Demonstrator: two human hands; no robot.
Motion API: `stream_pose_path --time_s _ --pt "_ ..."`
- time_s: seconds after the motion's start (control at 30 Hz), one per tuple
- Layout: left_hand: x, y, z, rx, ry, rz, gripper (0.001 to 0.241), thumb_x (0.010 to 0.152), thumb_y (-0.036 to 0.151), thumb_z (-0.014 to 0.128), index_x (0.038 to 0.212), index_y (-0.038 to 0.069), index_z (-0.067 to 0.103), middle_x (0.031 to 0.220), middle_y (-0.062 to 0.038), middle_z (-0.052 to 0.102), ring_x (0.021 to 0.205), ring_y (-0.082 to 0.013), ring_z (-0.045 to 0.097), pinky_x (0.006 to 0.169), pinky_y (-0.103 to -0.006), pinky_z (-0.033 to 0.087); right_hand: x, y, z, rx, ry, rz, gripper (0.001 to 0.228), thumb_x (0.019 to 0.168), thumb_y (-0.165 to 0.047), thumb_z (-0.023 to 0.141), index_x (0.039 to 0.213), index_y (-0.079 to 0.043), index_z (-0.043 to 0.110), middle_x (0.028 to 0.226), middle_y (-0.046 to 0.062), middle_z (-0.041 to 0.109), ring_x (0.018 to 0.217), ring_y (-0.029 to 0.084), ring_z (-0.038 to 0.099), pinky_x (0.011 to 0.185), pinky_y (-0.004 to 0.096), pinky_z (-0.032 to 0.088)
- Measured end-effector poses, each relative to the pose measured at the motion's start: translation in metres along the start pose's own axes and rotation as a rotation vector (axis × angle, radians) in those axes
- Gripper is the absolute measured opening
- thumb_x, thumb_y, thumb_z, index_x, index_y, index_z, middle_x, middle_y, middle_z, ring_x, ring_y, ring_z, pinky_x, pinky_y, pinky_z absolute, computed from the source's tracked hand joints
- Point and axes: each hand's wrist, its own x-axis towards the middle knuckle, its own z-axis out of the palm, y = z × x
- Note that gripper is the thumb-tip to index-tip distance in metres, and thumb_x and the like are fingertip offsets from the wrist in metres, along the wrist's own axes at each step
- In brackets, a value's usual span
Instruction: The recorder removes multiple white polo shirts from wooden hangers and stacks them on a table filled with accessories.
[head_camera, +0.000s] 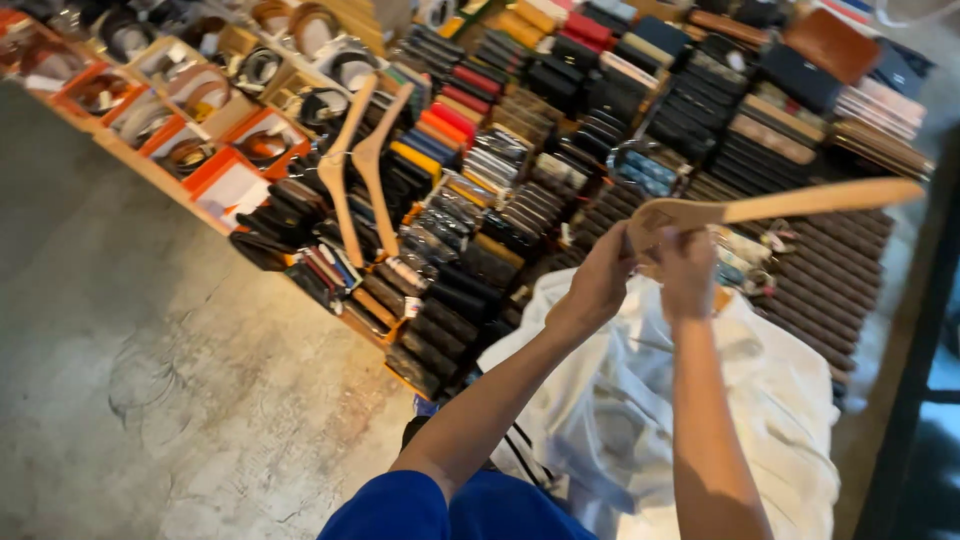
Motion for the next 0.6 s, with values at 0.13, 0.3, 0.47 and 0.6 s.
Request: stream_pose_path --time_s 0.13,0.3,0.47,0.6 --pt "0.020 -0.075 -0.067 -0.924 0.303 -0.161 0.022 0.108 0.033 0.053 0.123 0.018 0.061 0.096 -0.002 0.063 0.088 -0.0146 0.062 0.082 -0.0309 0.049 0.001 -0.005 0.140 -0.098 -0.116 -0.010 0.045 0.097 -0.042 0.076 0.118 -0.004 0.062 0.113 0.027 0.071 0.105 0.051 0.067 0.087 0.065 0.055" --pt "0.044 -0.170 -0.189 -1.011 0.582 0.084 0.030 0.109 0.017 0.037 0.129 0.003 0.056 0.112 -0.011 0.062 0.091 -0.0176 0.060 0.080 -0.0300 0.053 -0.001 -0.006 0.298 0.055 -0.340 0.095 0.054 0.096 -0.024 0.071 0.143 -0.003 0.055 0.129 0.026 0.067 0.118 0.041 0.066 0.099 0.052 0.056" --pt "0.045 -0.238 -0.288 0.145 0.787 -0.336 0.054 0.100 0.005 0.048 0.152 0.000 0.037 0.130 -0.032 0.056 0.125 -0.0489 0.055 0.108 -0.0577 0.042 0.002 0.006 0.401 0.085 -0.472 0.106 0.053 0.101 -0.031 0.066 0.147 -0.007 0.055 0.135 0.021 0.066 0.121 0.035 0.066 0.098 0.050 0.057" --pt "0.058 -0.300 -0.317 0.139 0.889 -0.408 0.058 0.103 0.011 0.051 0.158 0.006 0.035 0.151 -0.026 0.049 0.141 -0.0387 0.048 0.117 -0.0460 0.039 -0.002 -0.009 0.445 0.089 -0.551 0.010 0.042 0.106 -0.026 0.057 0.144 -0.007 0.058 0.133 0.022 0.067 0.122 0.040 0.064 0.104 0.051 0.053"
